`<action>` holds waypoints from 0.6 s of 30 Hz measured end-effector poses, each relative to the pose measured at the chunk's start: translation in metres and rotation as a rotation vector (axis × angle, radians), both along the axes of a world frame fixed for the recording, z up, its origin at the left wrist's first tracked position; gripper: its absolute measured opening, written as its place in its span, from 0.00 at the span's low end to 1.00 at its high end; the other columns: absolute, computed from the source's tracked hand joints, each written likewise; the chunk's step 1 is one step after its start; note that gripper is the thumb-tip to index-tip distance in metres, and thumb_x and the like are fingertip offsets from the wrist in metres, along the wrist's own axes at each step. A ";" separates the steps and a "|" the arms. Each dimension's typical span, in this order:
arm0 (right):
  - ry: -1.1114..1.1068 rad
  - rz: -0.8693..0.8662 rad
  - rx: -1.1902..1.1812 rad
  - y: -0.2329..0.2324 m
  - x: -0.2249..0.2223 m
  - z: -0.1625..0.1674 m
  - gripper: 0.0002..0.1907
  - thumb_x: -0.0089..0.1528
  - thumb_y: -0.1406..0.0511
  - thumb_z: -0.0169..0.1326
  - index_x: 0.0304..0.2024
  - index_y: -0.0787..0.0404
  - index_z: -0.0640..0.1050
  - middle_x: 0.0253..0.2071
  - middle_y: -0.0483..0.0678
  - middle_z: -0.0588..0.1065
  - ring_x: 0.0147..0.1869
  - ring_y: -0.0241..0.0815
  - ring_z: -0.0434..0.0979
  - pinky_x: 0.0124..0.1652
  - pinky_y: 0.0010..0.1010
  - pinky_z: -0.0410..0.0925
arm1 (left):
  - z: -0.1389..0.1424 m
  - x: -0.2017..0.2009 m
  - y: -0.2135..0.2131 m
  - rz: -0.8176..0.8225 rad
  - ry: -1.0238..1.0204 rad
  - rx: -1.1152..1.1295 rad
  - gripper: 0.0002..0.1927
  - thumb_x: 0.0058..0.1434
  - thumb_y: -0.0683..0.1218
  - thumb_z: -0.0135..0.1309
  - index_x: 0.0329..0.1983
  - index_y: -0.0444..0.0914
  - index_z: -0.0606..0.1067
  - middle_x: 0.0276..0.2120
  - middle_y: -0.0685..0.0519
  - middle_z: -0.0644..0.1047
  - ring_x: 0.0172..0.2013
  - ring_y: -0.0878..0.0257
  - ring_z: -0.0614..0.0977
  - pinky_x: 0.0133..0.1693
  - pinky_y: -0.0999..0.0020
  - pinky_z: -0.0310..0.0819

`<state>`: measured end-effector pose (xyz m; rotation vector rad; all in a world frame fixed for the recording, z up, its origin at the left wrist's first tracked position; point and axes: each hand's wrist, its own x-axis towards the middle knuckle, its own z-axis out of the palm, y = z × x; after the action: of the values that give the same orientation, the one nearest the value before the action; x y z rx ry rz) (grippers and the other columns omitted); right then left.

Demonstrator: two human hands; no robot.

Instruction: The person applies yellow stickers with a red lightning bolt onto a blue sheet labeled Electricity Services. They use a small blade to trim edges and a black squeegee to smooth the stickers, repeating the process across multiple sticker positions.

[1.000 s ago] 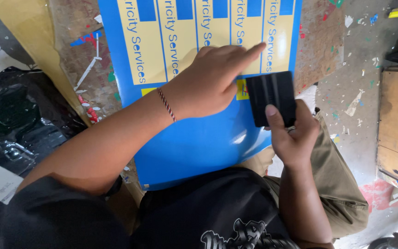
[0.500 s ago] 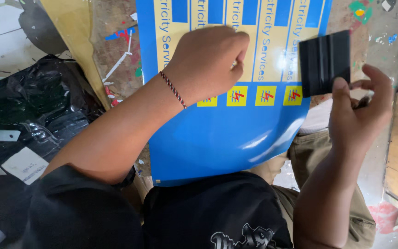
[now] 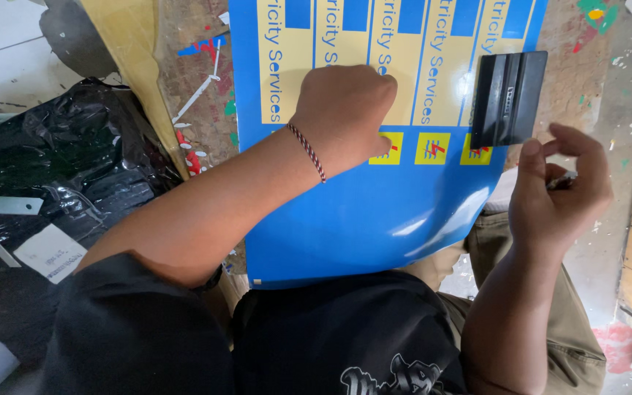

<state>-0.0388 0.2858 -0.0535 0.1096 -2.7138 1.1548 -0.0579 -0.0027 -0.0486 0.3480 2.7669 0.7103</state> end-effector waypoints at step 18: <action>-0.593 -0.063 -0.349 0.050 0.051 -0.038 0.14 0.63 0.71 0.64 0.45 0.63 0.71 0.39 0.45 0.77 0.40 0.29 0.75 0.37 0.22 0.65 | -0.020 -0.012 -0.007 0.128 -0.017 0.172 0.15 0.64 0.55 0.56 0.30 0.40 0.76 0.26 0.51 0.80 0.33 0.52 0.83 0.35 0.51 0.75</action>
<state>0.0121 0.3357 -0.0914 -0.4309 -2.8855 1.8597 -0.0703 -0.0094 -0.0684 0.1981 2.7381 0.9811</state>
